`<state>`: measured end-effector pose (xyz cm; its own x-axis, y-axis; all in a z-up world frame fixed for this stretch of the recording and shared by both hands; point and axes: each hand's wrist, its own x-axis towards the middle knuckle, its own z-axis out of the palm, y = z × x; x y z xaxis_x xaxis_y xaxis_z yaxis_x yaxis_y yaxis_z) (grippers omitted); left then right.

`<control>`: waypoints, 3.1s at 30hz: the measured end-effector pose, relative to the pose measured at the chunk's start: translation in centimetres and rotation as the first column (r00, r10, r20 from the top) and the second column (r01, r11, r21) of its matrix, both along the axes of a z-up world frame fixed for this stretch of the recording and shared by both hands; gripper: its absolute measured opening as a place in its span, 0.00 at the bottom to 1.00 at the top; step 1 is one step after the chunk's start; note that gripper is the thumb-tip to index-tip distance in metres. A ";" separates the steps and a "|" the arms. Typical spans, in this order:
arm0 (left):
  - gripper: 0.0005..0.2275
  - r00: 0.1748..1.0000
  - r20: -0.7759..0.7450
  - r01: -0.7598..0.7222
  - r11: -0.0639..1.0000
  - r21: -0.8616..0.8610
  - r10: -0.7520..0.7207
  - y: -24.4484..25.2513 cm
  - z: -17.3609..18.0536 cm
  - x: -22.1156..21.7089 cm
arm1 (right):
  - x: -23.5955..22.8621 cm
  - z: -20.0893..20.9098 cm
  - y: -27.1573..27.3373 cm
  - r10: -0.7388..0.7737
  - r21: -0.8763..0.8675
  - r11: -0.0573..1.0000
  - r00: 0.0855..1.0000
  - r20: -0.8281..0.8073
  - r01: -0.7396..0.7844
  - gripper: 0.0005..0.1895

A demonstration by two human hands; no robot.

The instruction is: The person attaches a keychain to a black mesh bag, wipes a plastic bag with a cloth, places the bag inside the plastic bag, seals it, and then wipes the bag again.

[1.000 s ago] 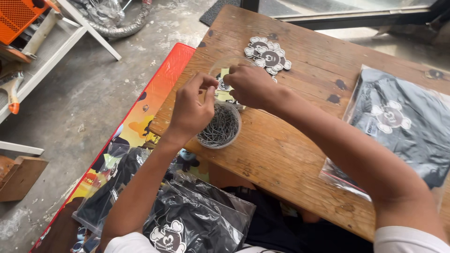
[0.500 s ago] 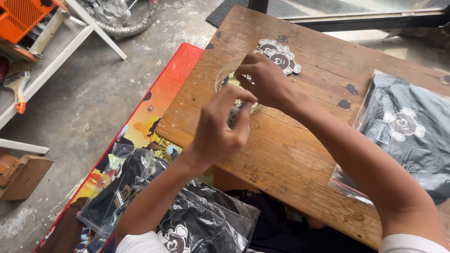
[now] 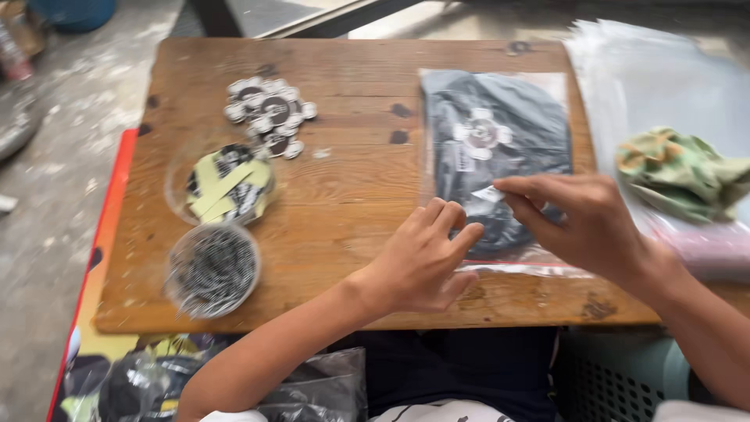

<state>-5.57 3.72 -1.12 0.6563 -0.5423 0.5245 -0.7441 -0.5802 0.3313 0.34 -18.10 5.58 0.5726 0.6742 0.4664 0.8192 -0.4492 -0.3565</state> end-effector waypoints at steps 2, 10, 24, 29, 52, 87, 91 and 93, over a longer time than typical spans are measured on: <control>0.31 0.999 0.054 -0.010 0.988 0.153 0.002 -2.1 -1.7 0.9 | -2.4 -0.3 -3.3 -0.104 -0.049 0.993 0.994 -0.025 0.103 0.14; 0.07 0.988 0.140 0.047 0.989 0.142 -0.067 -4.6 0.2 3.8 | -8.9 -2.0 -8.4 -0.095 -0.218 0.976 0.853 -0.513 -0.022 0.31; 0.10 0.977 0.125 0.184 0.981 -0.066 -0.175 -3.2 -0.5 3.3 | -0.9 -11.7 -2.0 -0.202 -0.535 0.799 0.960 0.193 0.275 0.54; 0.10 0.985 0.024 0.173 0.985 0.013 -0.173 -2.8 -1.0 3.5 | -5.9 -6.6 -4.1 -0.100 -0.384 0.916 0.993 0.059 0.115 0.33; 0.16 0.989 -0.118 0.095 0.992 0.082 -0.085 -3.6 -4.8 4.5 | -4.9 -10.0 -14.0 -0.295 -0.200 0.914 0.916 0.273 0.354 0.06; 0.16 0.976 -0.202 0.109 0.988 0.108 -0.085 -3.7 -4.8 4.2 | -5.0 -9.5 -13.2 -0.248 -0.193 0.930 0.923 0.293 0.311 0.08; 0.16 0.974 -0.210 0.114 0.988 0.109 -0.089 -3.8 -4.7 4.2 | -4.8 -9.8 -13.0 -0.266 -0.212 0.919 0.919 0.291 0.333 0.08; 0.14 0.974 -0.206 0.111 0.989 0.097 -0.089 -3.8 -4.6 4.1 | -4.6 -9.9 -12.8 -0.253 -0.223 0.919 0.921 0.297 0.325 0.05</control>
<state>-1.49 -0.05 -5.69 0.6820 -0.6563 0.3229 -0.7246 -0.5464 0.4199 -4.23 -30.95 -4.30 0.6454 0.6153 0.4525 0.6854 -0.7280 0.0124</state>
